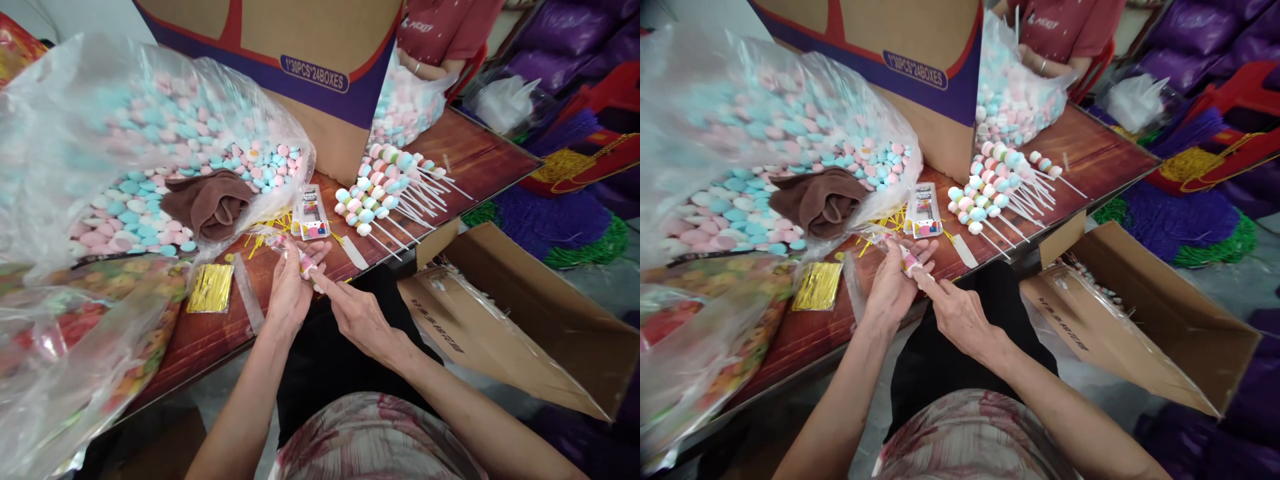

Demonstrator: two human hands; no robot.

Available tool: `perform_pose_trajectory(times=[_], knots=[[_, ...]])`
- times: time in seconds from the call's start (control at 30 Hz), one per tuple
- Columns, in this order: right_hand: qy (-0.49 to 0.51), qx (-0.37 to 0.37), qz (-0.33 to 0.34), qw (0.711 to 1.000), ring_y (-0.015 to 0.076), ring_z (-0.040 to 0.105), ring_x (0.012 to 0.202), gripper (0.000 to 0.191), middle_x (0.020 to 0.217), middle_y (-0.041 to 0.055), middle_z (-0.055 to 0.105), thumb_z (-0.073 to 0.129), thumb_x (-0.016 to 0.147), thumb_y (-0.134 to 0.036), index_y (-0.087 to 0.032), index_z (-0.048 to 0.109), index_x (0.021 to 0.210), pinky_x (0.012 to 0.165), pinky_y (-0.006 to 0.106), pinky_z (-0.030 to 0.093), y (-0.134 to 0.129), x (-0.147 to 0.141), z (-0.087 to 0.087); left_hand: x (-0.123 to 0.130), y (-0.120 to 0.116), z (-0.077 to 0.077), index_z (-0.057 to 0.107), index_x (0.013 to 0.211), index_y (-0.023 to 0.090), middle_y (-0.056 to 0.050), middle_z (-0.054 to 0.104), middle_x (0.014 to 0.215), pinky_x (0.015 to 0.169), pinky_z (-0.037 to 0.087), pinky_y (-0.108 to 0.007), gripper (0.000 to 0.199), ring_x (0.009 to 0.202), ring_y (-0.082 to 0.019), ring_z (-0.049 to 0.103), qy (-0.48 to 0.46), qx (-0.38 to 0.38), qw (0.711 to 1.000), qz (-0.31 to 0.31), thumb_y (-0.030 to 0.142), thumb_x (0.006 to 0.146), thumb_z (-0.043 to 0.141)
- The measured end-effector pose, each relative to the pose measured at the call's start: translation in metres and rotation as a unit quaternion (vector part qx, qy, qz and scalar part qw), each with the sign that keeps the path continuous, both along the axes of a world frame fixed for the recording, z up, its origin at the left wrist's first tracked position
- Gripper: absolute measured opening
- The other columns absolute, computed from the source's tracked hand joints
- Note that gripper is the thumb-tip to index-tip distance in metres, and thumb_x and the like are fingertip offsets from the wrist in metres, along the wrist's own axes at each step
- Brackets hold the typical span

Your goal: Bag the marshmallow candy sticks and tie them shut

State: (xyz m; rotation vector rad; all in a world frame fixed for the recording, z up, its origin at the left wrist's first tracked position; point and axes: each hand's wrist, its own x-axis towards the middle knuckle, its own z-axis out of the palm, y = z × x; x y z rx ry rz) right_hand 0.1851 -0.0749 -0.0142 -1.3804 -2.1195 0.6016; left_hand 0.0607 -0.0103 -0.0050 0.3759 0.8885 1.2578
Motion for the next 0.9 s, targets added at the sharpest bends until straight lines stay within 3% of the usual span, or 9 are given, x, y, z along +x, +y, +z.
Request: perform_pose_trajectory(times=[0.1, 0.23, 0.43, 0.6, 0.7, 0.83, 0.9], knots=[[0.013, -0.01, 0.004, 1.0, 0.017, 0.065, 0.081, 0.06, 0.097, 0.0085, 0.068, 0.035, 0.091, -0.005, -0.023, 0.044, 0.147, 0.073, 0.026, 0.053, 0.002, 0.0, 0.0, 0.0, -0.003, -0.002, 0.058, 0.089, 0.019, -0.009, 0.074, 0.098, 0.099, 0.045, -0.045, 0.038, 0.112, -0.03, 0.066, 0.006, 0.005, 1.0, -0.01, 0.055, 0.08, 0.068], [0.148, -0.062, 0.008, 0.987, 0.0173, 0.066, 0.091, 0.052, 0.109, 0.0065, 0.069, 0.036, 0.095, -0.01, -0.025, 0.049, 0.143, 0.087, 0.031, 0.052, 0.009, 0.003, 0.007, 0.0, -0.006, 0.0, 0.059, 0.088, 0.018, -0.007, 0.074, 0.089, 0.094, 0.05, -0.04, 0.035, 0.108, -0.028, 0.068, -0.012, 0.014, 0.999, -0.032, 0.05, 0.079, 0.072], [0.251, -0.121, -0.057, 0.959, 0.0129, 0.059, 0.065, 0.048, 0.1, 0.005, 0.071, 0.046, 0.096, -0.023, -0.022, 0.046, 0.145, 0.07, 0.029, 0.051, 0.008, 0.003, 0.006, 0.001, -0.003, 0.007, 0.058, 0.087, 0.02, -0.004, 0.074, 0.089, 0.093, 0.053, -0.039, 0.031, 0.105, -0.026, 0.069, -0.054, 0.007, 0.998, -0.02, 0.047, 0.082, 0.071], [0.269, -0.091, -0.045, 0.958, 0.0183, 0.067, 0.095, 0.042, 0.116, 0.0071, 0.069, 0.045, 0.097, -0.021, -0.023, 0.055, 0.139, 0.089, 0.033, 0.052, 0.005, -0.003, 0.003, 0.003, -0.003, 0.007, 0.057, 0.09, 0.02, -0.007, 0.074, 0.095, 0.095, 0.051, -0.039, 0.032, 0.109, -0.027, 0.067, -0.051, 0.007, 0.999, -0.016, 0.05, 0.085, 0.066], [0.244, -0.053, -0.021, 0.968, 0.0182, 0.066, 0.104, 0.045, 0.119, 0.0077, 0.068, 0.041, 0.098, -0.017, -0.023, 0.052, 0.141, 0.094, 0.032, 0.051, 0.004, -0.003, 0.003, 0.002, -0.005, 0.005, 0.058, 0.091, 0.02, -0.007, 0.074, 0.097, 0.096, 0.049, -0.04, 0.034, 0.111, -0.028, 0.067, -0.037, 0.01, 0.999, -0.023, 0.053, 0.086, 0.063], [0.086, 0.031, 0.008, 0.996, 0.0159, 0.066, 0.08, 0.051, 0.096, 0.008, 0.069, 0.036, 0.096, -0.011, -0.019, 0.046, 0.145, 0.076, 0.027, 0.055, 0.001, -0.002, -0.004, 0.001, -0.006, 0.002, 0.057, 0.092, 0.021, -0.006, 0.074, 0.097, 0.099, 0.045, -0.043, 0.035, 0.112, -0.029, 0.066, -0.02, 0.003, 0.999, -0.035, 0.054, 0.084, 0.065], [-0.006, 0.086, 0.006, 0.996, 0.0143, 0.062, 0.069, 0.051, 0.085, 0.0069, 0.066, 0.034, 0.096, -0.009, -0.015, 0.046, 0.145, 0.069, 0.024, 0.054, -0.001, -0.003, -0.01, 0.001, -0.006, -0.001, 0.057, 0.091, 0.021, -0.005, 0.074, 0.096, 0.101, 0.043, -0.043, 0.036, 0.112, -0.028, 0.066, -0.02, -0.005, 0.999, -0.03, 0.055, 0.083, 0.066]])
